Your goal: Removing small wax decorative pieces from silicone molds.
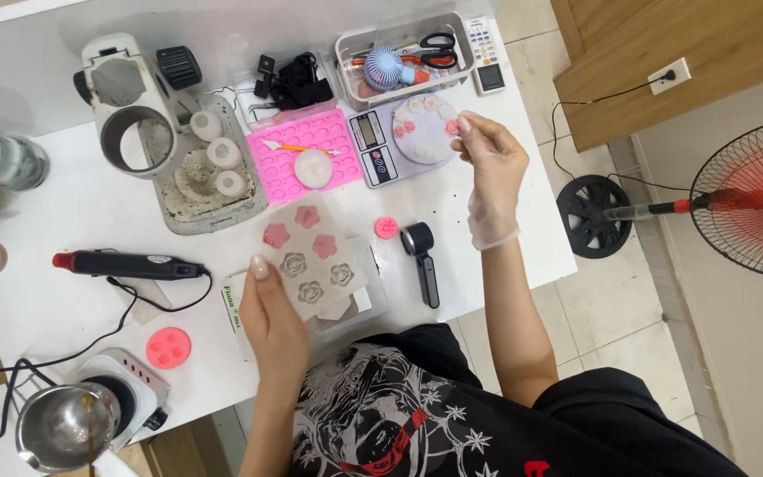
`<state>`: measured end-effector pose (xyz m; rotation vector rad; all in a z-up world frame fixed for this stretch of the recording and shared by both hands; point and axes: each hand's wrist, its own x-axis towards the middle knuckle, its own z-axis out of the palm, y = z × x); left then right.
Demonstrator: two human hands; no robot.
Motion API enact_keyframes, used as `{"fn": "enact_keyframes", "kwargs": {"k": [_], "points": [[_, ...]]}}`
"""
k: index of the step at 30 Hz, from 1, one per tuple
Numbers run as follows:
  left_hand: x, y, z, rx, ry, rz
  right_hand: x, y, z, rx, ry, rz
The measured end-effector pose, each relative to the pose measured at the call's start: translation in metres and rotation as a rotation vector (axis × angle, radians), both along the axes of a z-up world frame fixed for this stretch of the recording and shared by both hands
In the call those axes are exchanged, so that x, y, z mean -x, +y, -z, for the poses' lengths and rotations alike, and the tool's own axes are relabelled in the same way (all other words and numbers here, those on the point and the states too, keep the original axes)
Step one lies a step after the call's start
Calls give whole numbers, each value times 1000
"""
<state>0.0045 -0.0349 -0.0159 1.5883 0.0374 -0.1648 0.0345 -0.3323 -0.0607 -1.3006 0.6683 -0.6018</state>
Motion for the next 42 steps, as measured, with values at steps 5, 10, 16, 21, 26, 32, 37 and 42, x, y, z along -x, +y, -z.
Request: {"fn": "enact_keyframes", "kwargs": {"k": [5,10,16,21,26,32,37,42], "points": [[5,6,19,-41,48,-41,-43,-58,142,71,88,71],[-2,-5,9,-132,67,-36,-74,-68,188,278,344,84],[-4,-3,17,-181,65,26,-87,-65,195,457,394,-3],[-4,1,22,-352,102,35,-84,-65,186,565,362,18],[-11,-8,10,-208,46,53,-72,-71,194,668,369,41],[-9,-1,16,-248,50,62,-72,-69,192,709,404,-19],[-6,7,22,-289,74,35,-80,-66,192,707,424,-35],[-7,7,14,-239,57,22,-79,-64,185,692,458,-23]]}}
